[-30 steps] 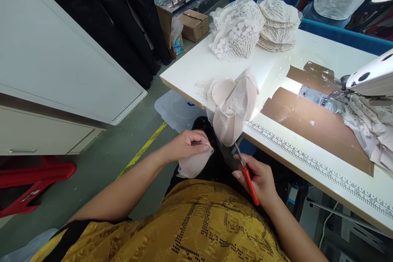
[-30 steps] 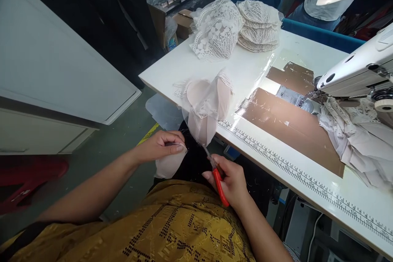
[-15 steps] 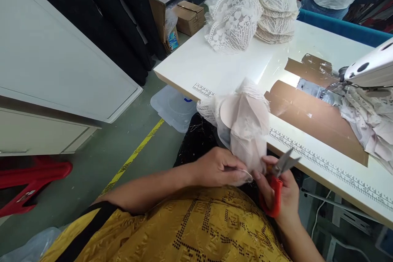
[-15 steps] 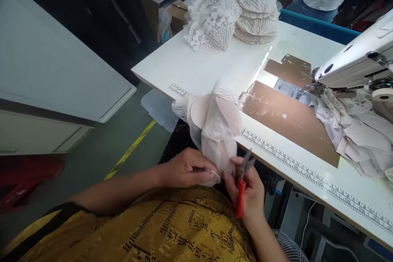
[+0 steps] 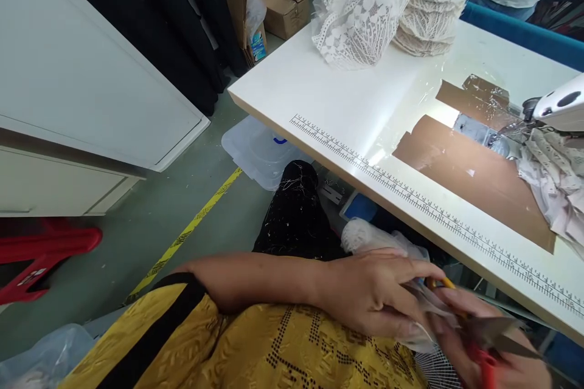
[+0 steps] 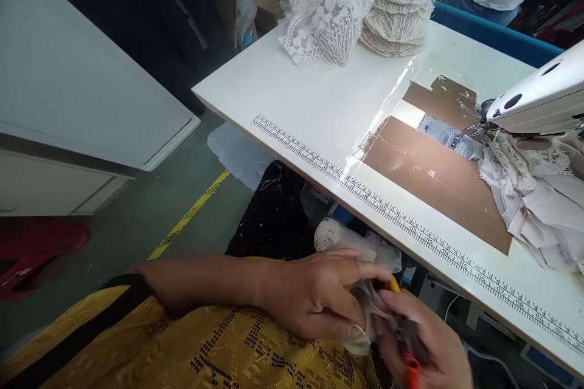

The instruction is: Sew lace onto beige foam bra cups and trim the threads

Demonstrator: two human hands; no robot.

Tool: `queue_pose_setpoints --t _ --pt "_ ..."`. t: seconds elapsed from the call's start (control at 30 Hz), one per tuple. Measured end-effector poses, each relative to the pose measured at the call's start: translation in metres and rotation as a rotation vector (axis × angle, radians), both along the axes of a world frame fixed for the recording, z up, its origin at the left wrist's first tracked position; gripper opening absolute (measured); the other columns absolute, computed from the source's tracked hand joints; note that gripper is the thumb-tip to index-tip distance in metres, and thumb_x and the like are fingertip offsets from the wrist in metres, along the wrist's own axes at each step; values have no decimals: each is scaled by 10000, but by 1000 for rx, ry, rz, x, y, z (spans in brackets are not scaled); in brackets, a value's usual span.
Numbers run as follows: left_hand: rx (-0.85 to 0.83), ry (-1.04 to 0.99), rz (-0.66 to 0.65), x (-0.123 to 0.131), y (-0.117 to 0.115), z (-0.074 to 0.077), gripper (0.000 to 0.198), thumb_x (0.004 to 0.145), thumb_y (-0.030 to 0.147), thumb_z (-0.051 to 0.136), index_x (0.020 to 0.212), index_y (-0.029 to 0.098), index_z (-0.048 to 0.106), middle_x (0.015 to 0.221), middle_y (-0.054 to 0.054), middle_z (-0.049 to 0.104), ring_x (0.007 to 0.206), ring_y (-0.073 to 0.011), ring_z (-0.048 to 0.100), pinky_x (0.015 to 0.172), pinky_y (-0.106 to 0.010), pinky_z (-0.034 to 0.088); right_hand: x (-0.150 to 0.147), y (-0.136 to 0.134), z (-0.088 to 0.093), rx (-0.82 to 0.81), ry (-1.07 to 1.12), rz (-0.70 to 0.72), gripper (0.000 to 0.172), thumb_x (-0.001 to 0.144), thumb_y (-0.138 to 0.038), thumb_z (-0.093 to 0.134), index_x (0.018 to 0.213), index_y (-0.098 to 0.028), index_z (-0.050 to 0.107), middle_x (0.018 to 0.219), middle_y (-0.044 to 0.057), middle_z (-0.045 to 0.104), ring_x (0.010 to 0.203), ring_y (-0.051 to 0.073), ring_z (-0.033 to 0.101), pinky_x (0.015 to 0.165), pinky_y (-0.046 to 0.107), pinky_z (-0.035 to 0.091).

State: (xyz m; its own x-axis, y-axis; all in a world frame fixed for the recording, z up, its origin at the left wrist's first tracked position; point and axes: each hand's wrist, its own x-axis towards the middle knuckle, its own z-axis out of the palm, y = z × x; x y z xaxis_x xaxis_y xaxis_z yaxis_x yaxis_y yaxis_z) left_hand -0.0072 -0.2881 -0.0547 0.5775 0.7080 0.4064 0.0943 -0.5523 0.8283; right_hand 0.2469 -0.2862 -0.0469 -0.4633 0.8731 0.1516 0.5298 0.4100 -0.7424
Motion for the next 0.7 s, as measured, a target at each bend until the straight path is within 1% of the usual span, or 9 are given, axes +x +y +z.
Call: queue_pose_setpoints --t 0.07,0.13,0.2,0.27,0.3,0.4,0.47,0.6,0.7 --pt "-100 -20 14 -4 -1 -6 213 895 293 592 903 127 725 1420 -157 456 1269 -253 510 1064 -311 416 -13 2 -13 60 -36 100 334 790 -224 706 1116 -258 640 976 42 719 840 238 708 738 324 579" --pt "-199 -17 23 -9 -2 -9 204 910 284 564 908 137 707 1328 -144 546 1161 -226 588 959 -277 481 -23 4 -22 111 -45 118 360 782 -219 719 1131 -255 638 978 42 722 870 236 702 785 332 576" --pt "-235 -11 5 -14 -3 -9 191 920 262 533 893 147 683 1073 -108 673 974 -191 651 868 -260 501 -29 5 -25 131 -12 77 375 780 -202 721 1141 -254 632 989 45 720 884 232 698 807 339 574" --pt "-232 -24 -18 -15 -4 -10 183 920 246 516 871 146 662 851 -68 681 818 -167 642 779 -241 497 -34 5 -26 127 21 68 375 783 -194 718 1142 -253 627 989 46 717 881 221 698 800 328 579" --pt "-229 -38 -22 -14 -4 -11 181 918 240 512 861 141 653 797 -60 661 779 -161 627 739 -231 490 -36 5 -25 120 31 76 375 784 -190 715 1143 -250 622 983 45 716 874 214 699 792 317 583" --pt "-223 -80 -24 -9 -5 -16 186 913 233 501 840 125 634 778 -62 603 731 -144 576 664 -210 464 -39 5 -21 111 55 103 362 797 -152 688 1138 -239 601 956 37 714 804 176 708 752 269 592" --pt "-218 -96 -24 -6 -6 -18 194 915 239 497 831 122 628 754 -53 569 699 -134 542 646 -207 448 -40 4 -20 110 59 79 339 807 -138 668 1124 -236 596 935 31 711 751 152 707 720 240 593" --pt "-257 -102 -12 -7 -4 -16 204 924 245 486 844 125 629 766 -51 565 696 -127 528 651 -200 442 -42 5 -20 37 25 -19 312 818 -196 672 1119 -246 604 856 7 689 691 130 682 639 201 575" --pt "-263 -56 -25 -12 -1 -13 207 920 250 486 833 130 630 790 -60 573 735 -139 546 686 -209 452 -46 6 -23 -39 54 -51 304 828 -218 661 1123 -258 600 798 -12 665 650 119 653 585 189 550"
